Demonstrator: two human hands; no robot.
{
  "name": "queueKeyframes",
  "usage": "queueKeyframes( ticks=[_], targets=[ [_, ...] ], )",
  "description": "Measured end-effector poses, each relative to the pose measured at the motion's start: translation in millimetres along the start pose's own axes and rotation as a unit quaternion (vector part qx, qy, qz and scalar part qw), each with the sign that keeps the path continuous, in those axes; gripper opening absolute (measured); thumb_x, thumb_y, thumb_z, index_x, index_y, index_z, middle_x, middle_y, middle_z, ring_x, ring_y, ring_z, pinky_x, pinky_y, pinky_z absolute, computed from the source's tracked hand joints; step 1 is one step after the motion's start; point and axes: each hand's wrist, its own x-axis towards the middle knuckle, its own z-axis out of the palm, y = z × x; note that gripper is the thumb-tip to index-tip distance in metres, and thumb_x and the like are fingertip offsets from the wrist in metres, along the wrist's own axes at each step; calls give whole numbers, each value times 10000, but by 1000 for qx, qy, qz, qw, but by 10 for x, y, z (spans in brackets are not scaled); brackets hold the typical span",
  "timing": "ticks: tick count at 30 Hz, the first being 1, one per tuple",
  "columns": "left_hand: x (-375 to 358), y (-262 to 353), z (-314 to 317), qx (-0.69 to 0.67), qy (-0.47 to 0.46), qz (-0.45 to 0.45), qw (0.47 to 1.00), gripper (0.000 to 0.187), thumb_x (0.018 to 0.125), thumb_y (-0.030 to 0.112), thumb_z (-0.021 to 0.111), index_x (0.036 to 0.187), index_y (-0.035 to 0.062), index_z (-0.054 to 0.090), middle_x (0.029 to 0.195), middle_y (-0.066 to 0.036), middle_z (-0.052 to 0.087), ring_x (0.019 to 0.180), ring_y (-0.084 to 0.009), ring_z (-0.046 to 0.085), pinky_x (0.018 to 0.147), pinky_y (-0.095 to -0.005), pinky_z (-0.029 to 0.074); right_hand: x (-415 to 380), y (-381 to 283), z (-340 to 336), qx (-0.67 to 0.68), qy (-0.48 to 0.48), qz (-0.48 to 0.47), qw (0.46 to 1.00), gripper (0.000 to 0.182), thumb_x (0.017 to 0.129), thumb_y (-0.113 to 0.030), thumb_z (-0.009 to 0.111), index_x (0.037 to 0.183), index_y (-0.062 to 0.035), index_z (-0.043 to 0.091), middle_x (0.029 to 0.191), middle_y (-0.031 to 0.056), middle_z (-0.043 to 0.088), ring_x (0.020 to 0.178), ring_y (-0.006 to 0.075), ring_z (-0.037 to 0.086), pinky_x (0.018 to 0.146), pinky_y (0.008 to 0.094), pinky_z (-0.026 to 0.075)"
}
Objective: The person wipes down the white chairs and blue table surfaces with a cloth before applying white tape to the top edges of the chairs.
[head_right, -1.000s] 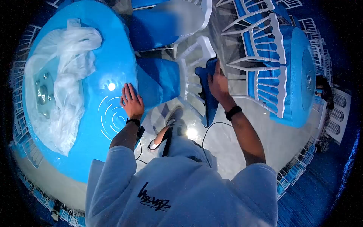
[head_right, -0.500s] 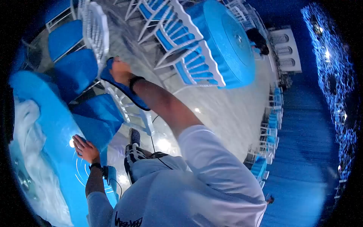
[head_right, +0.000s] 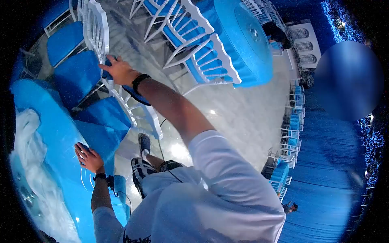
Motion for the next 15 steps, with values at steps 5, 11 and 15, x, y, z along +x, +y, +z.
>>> queueKeyframes(
  ticks=[5, 11, 15],
  targets=[
    [19, 57, -67, 34, 0, 4, 999, 616, 1111, 429, 297, 1678, 189, 270, 1717, -21, 314, 1471, -285, 430, 1140, -493, 345, -518, -99, -93, 123, 16, 124, 984, 978, 837, -9, 716, 1656, -289, 260, 1382, 302, 501, 1038, 507, 650, 916, 524, 569],
    [0, 19, -42, 45, 9, 13, 999, 619, 1093, 384, 335, 1678, 193, 270, 1720, -22, 312, 1494, -286, 410, 1133, -504, 355, -1001, -204, -32, 67, -12, 172, 983, 969, 890, -54, 660, 1687, -261, 149, 1239, 315, 566, 840, 500, 674, 777, 528, 575],
    [-31, -18, 31, -23, 0, 6, 1000, 649, 1052, 345, 417, 1672, 199, 290, 1719, -46, 318, 1522, -297, 382, 1154, -513, 340, -1487, -281, 125, 119, 19, 203, 972, 972, 877, 3, 624, 1684, -256, 147, 1302, 295, 558, 914, 493, 681, 789, 531, 582]
  ],
)
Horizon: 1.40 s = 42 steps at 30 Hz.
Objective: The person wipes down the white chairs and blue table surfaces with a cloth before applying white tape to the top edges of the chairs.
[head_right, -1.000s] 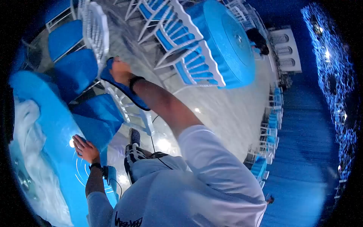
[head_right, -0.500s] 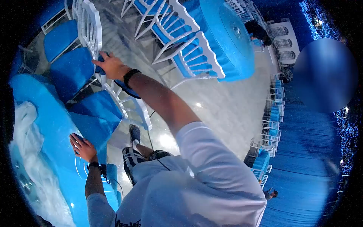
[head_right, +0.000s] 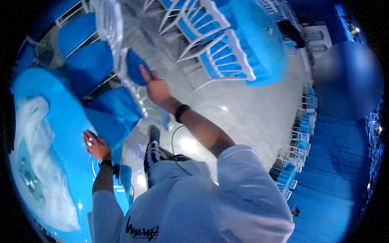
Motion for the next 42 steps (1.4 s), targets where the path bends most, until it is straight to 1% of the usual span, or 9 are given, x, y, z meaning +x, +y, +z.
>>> queueKeyframes(
  ticks=[7, 10, 13, 18, 25, 32, 37, 40, 42],
  targets=[
    [88, 29, -142, 12, -87, -47, 995, 710, 1010, 334, 473, 1660, 116, 288, 1723, -83, 294, 1563, -299, 305, 1201, -525, 262, -948, -273, -48, 56, 7, 61, 997, 919, 935, -4, 568, 1686, -270, 109, 1446, 336, 448, 1084, 550, 638, 887, 557, 591],
    [103, 34, -170, 15, -88, -47, 995, 699, 1019, 339, 455, 1658, 112, 289, 1726, -87, 282, 1558, -301, 309, 1198, -524, 265, -1353, -279, 92, 56, 42, 43, 997, 850, 983, -48, 551, 1686, -222, 107, 1512, 331, 375, 1077, 555, 637, 856, 565, 595],
    [90, 24, -156, 18, -81, -38, 996, 695, 1022, 344, 444, 1655, 101, 290, 1725, -86, 281, 1555, -307, 310, 1196, -528, 266, -1699, -376, 156, 76, -3, 109, 991, 782, 1041, -40, 500, 1692, -168, 86, 1515, 357, 343, 1192, 577, 568, 941, 528, 561],
    [94, 25, -152, 12, -83, -43, 996, 690, 1020, 337, 432, 1660, 126, 285, 1729, -68, 277, 1561, -291, 304, 1206, -527, 243, -2290, -247, 399, 97, -39, 77, 992, 786, 1041, 9, 489, 1671, -33, 21, 1519, 390, 293, 1272, 576, 511, 1036, 526, 504],
    [94, 18, -131, 2, -79, -44, 996, 692, 1019, 325, 433, 1662, 124, 276, 1729, -76, 276, 1565, -295, 298, 1206, -535, 240, -2245, -261, 384, 138, -35, 97, 985, 809, 1045, -22, 530, 1672, -45, 20, 1524, 367, 306, 1316, 559, 473, 1072, 517, 480],
    [71, 23, -125, 8, -76, -42, 996, 694, 1017, 320, 439, 1663, 127, 275, 1727, -81, 279, 1567, -298, 294, 1204, -529, 245, -1987, -266, 220, 118, -37, 103, 987, 859, 1045, -78, 559, 1685, -134, -11, 1482, 385, 379, 1255, 585, 527, 1034, 511, 515],
    [87, 24, -159, -5, -70, -41, 997, 690, 1013, 316, 451, 1660, 131, 293, 1719, -87, 298, 1569, -298, 293, 1196, -518, 255, -1842, -211, 198, 148, -59, 120, 980, 890, 1018, -61, 550, 1679, -107, -44, 1553, 366, 339, 1320, 584, 472, 1105, 525, 458],
    [53, -18, -50, -7, -61, -42, 997, 685, 1017, 313, 459, 1659, 135, 299, 1715, -83, 309, 1561, -292, 312, 1190, -510, 261, -1660, -57, 203, 132, -35, 74, 988, 933, 962, -66, 551, 1676, -84, -49, 1621, 341, 291, 1370, 559, 445, 1131, 517, 434],
    [60, 65, -76, 3, -53, -38, 998, 673, 1028, 311, 454, 1660, 141, 299, 1713, -72, 318, 1555, -283, 325, 1189, -509, 265, -1488, 24, 142, 110, -30, 56, 992, 984, 918, -33, 580, 1675, -84, -47, 1555, 359, 367, 1253, 561, 534, 1044, 532, 494]
  ],
)
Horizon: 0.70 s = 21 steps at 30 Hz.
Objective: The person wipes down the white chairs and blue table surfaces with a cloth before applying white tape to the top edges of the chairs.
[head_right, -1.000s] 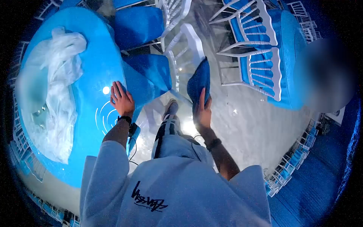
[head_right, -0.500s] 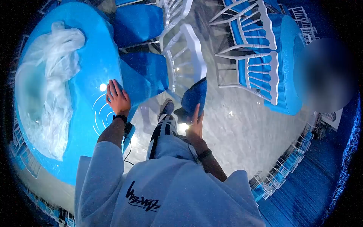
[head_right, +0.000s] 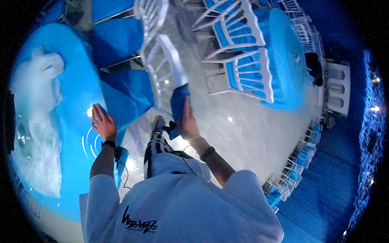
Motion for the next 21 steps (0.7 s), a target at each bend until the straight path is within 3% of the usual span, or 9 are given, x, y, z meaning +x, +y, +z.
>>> queueKeyframes(
  ticks=[1, 2, 6, 9, 13, 15, 17, 19, 21],
  targets=[
    [14, 30, -84, 11, 7, 0, 1000, 665, 1035, 310, 449, 1661, 143, 300, 1712, -66, 322, 1553, -278, 330, 1190, -510, 266, 112, -92, -94, 10, -9, -1, 1000, 1023, 892, 11, 601, 1676, -89, -48, 1491, 383, 427, 1151, 564, 600, 975, 551, 533],
    [3, 23, -90, 22, 5, 1, 1000, 652, 1047, 313, 436, 1663, 149, 297, 1711, -58, 324, 1555, -273, 328, 1191, -514, 266, 225, -203, -207, 17, -27, 1, 999, 1028, 891, 10, 603, 1672, -81, -61, 1464, 385, 450, 1197, 570, 571, 1030, 553, 497],
    [21, 29, -111, 12, 18, 5, 1000, 644, 1055, 310, 425, 1664, 148, 292, 1715, -55, 316, 1550, -276, 335, 1188, -505, 276, 715, -181, -239, 31, 1, -27, 999, 1043, 892, -2, 618, 1668, -82, -74, 1359, 398, 526, 1064, 578, 619, 927, 565, 535],
    [19, 39, -130, 27, 19, 6, 999, 643, 1055, 302, 425, 1665, 148, 289, 1715, -60, 315, 1548, -277, 339, 1190, -500, 278, 1220, -183, -300, -41, -8, -69, 997, 1050, 863, -76, 663, 1664, -48, -15, 1289, 375, 595, 1071, 541, 635, 900, 554, 543],
    [3, -11, -51, 22, 7, 2, 1000, 680, 1035, 312, 464, 1669, 148, 281, 1718, -61, 311, 1549, -277, 338, 1190, -503, 279, 1917, -516, -525, -114, -123, 50, 985, 864, 937, -189, 669, 1601, 39, 166, 1209, 379, 630, 1029, 544, 642, 892, 566, 544],
    [-11, -17, -46, 16, -16, -8, 1000, 719, 998, 286, 510, 1667, 141, 287, 1719, -81, 306, 1560, -297, 319, 1199, -528, 264, 2247, -129, -171, -147, -54, 14, 988, 785, 961, -265, 674, 1536, 78, 265, 1136, 366, 666, 993, 547, 656, 869, 565, 552],
    [-19, -93, 32, -23, -23, -10, 999, 759, 971, 289, 531, 1669, 136, 276, 1725, -82, 291, 1568, -293, 303, 1207, -536, 250, 2455, -219, -169, -106, -18, -38, 993, 751, 976, -338, 660, 1517, 50, 312, 1077, 345, 691, 977, 543, 669, 867, 577, 548],
    [44, -16, -57, -11, -40, -25, 999, 753, 970, 286, 516, 1665, 124, 279, 1721, -82, 296, 1571, -285, 294, 1208, -519, 249, 2614, -435, -226, -84, -20, -8, 996, 704, 976, -348, 651, 1503, 8, 347, 1041, 336, 700, 991, 542, 668, 889, 599, 533],
    [55, -10, -110, 4, -35, -21, 999, 736, 978, 295, 508, 1660, 126, 290, 1718, -81, 303, 1565, -279, 306, 1205, -513, 257, 2762, -509, -158, -158, 19, -57, 986, 562, 956, -241, 677, 1366, 33, 408, 1017, 332, 702, 961, 521, 684, 843, 597, 546]
  ],
)
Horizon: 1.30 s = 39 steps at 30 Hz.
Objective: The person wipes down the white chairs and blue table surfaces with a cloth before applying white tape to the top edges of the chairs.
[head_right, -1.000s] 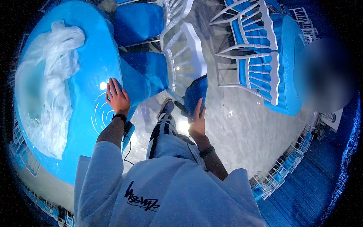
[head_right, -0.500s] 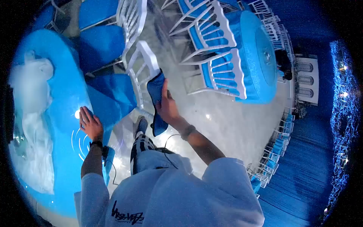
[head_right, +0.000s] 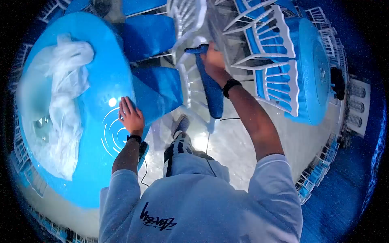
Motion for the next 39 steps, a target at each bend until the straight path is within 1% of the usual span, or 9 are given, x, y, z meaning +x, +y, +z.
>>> queueKeyframes(
  ticks=[9, 16, 17, 20, 26, 30, 31, 34, 39],
  targets=[
    [-18, -48, -23, -36, 9, 6, 999, 686, 1016, 295, 484, 1654, 124, 301, 1710, -100, 310, 1560, -301, 308, 1202, -535, 248, 548, -217, 100, -116, -3, 1, 993, 522, 999, -365, 640, 1289, 11, 423, 1037, 322, 722, 991, 530, 688, 871, 618, 539],
    [-19, -49, -22, -37, 11, -2, 999, 696, 996, 304, 484, 1650, 133, 319, 1709, -71, 318, 1551, -286, 327, 1203, -537, 252, 509, -4, 62, -8, -26, 4, 1000, 668, 973, -478, 666, 1397, 1, 474, 1130, 356, 692, 1084, 541, 657, 957, 584, 522],
    [-18, -53, -4, -34, 11, -3, 999, 693, 997, 305, 482, 1650, 135, 320, 1708, -69, 318, 1551, -286, 326, 1204, -538, 252, 554, 23, 101, -4, -13, 23, 1000, 699, 955, -570, 662, 1324, 15, 562, 1172, 352, 684, 1113, 535, 648, 972, 578, 516],
    [5, -67, 22, -35, 3, -1, 999, 684, 1018, 316, 475, 1654, 135, 303, 1713, -80, 304, 1560, -293, 305, 1206, -546, 240, 673, 28, 123, 6, -33, 58, 998, 789, 963, -675, 588, 1252, 58, 637, 1167, 354, 688, 1128, 527, 651, 989, 561, 512],
    [2, -77, 3, -43, -6, -2, 999, 678, 1030, 324, 466, 1658, 136, 290, 1717, -85, 292, 1567, -298, 288, 1212, -553, 227, 834, 103, 192, 143, -27, 128, 981, 960, 965, -774, 475, 1246, 128, 638, 1150, 373, 687, 1134, 523, 659, 1002, 550, 506],
    [24, -71, -8, -43, -12, -7, 999, 679, 1028, 323, 466, 1658, 141, 292, 1717, -83, 293, 1568, -296, 286, 1212, -554, 226, 650, -114, 93, -48, -38, 92, 994, 778, 1053, -609, 437, 1323, 107, 581, 1144, 382, 684, 1140, 536, 644, 967, 577, 520],
    [35, -70, -6, -40, -14, -10, 999, 680, 1025, 323, 468, 1658, 142, 294, 1716, -83, 295, 1567, -294, 289, 1212, -552, 227, 553, -96, 46, -22, -68, 50, 996, 676, 1074, -447, 472, 1511, 66, 406, 1264, 392, 631, 1153, 549, 626, 948, 584, 528],
    [23, -74, -4, -37, -18, -15, 999, 686, 1017, 322, 476, 1656, 145, 302, 1715, -79, 303, 1564, -289, 298, 1213, -543, 231, 178, -2, 105, -23, 32, -120, 992, 718, 1051, -267, 534, 1633, -4, 206, 1472, 383, 488, 1210, 541, 598, 933, 583, 543],
    [48, -75, 6, -34, -20, -23, 999, 686, 1011, 332, 483, 1658, 180, 311, 1719, -52, 302, 1567, -268, 302, 1231, -499, 206, -281, 36, -192, -14, -24, -219, 975, 747, 1011, -64, 515, 1670, -60, 164, 1658, 298, 279, 1380, 486, 500, 1102, 520, 465]
  ],
)
